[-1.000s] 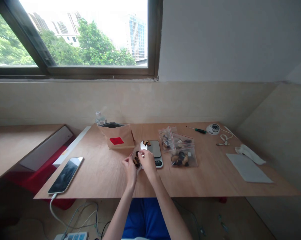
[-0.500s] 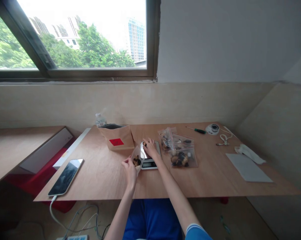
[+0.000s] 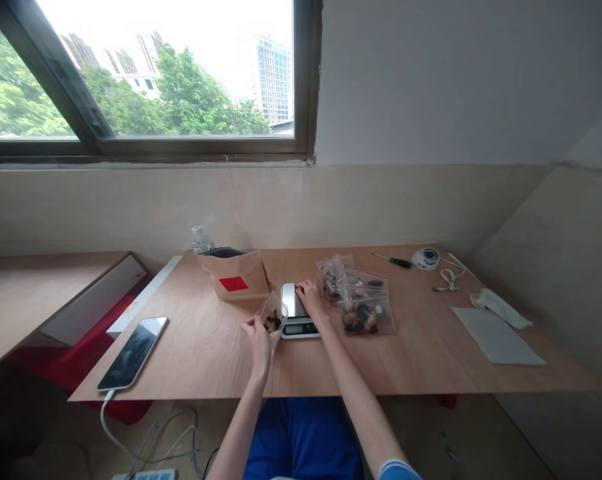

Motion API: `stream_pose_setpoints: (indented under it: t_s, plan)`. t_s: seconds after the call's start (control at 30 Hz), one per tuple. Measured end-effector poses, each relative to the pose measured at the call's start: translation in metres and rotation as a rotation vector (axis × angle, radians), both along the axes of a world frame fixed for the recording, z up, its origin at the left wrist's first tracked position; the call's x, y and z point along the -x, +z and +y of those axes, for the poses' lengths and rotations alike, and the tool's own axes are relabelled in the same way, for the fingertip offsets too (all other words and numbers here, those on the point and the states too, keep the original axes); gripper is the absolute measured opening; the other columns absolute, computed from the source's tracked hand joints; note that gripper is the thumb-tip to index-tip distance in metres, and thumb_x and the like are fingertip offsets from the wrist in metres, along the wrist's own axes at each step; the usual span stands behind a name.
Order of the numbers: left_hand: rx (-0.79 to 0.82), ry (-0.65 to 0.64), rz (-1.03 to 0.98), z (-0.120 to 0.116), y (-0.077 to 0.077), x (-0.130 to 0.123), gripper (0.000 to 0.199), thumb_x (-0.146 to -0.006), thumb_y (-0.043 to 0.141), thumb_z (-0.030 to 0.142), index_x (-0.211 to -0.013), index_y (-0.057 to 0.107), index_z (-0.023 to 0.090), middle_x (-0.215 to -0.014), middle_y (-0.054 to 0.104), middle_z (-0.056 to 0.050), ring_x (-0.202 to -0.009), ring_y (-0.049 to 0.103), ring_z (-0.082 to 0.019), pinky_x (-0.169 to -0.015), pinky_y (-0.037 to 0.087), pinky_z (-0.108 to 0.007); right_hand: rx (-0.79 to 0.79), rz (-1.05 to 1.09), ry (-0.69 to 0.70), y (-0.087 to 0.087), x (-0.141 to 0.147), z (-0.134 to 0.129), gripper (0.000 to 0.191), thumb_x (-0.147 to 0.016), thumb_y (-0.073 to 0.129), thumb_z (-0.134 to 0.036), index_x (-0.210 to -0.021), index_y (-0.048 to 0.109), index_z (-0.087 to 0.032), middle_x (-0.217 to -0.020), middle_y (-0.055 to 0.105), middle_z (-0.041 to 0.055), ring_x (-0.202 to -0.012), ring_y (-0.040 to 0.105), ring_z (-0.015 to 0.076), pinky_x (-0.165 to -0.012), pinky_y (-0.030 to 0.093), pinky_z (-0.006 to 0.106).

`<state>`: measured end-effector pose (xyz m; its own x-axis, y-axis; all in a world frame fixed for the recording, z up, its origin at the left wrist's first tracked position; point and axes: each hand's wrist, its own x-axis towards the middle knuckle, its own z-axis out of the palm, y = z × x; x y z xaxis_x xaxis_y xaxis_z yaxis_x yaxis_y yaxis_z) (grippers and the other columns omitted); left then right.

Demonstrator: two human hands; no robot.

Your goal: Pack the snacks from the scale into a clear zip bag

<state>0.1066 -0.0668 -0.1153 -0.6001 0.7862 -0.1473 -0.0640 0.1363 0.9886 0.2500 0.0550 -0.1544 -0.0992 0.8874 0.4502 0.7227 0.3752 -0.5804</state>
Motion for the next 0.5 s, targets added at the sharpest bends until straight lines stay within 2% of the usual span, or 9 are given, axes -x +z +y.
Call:
stream_pose_setpoints:
  t_s: [0.13,0.23,0.4,0.5]
  plan:
    - [0.012,0.029,0.019,0.001,0.000,0.002,0.013,-0.087,0.039,0.033,-0.085,0.039,0.020,-0.094,0.054,-0.007,-0.093,0.055,-0.020,-0.084,0.043,-0.039,0.001,0.135,-0.029,0.005,0.000,-0.003,0.015,-0.079,0.054,-0.022,-0.084,0.067,-0.016,-0.088,0.068,0.0074,-0.084,0.061,0.0186,-0.077,0.046,0.032]
    - [0.020,0.035,0.028,0.000,0.002,0.002,0.011,-0.087,0.040,0.031,-0.084,0.039,0.020,-0.093,0.054,-0.007,-0.092,0.056,-0.021,-0.083,0.044,-0.039,0.013,0.234,-0.048,0.017,0.004,-0.010,0.022,-0.081,0.052,-0.028,-0.089,0.067,-0.014,-0.090,0.069,0.0090,-0.082,0.063,0.0181,-0.072,0.050,0.030]
    - [0.003,0.025,0.009,0.000,0.004,0.001,0.011,-0.087,0.040,0.031,-0.085,0.039,0.020,-0.093,0.054,-0.008,-0.097,0.055,-0.021,-0.084,0.043,-0.040,0.136,0.589,0.067,0.060,0.025,-0.039,0.028,-0.076,0.058,-0.035,-0.093,0.067,-0.014,-0.093,0.070,0.0089,-0.084,0.065,0.0183,-0.076,0.051,0.030]
    - [0.019,0.023,-0.002,0.000,0.006,0.001,0.011,-0.087,0.040,0.030,-0.085,0.038,0.020,-0.094,0.054,-0.008,-0.097,0.055,-0.022,-0.084,0.043,-0.040,0.176,0.597,0.154,0.083,0.040,-0.059,0.022,-0.074,0.060,-0.032,-0.088,0.068,-0.016,-0.090,0.070,0.0067,-0.082,0.064,0.0173,-0.074,0.050,0.029]
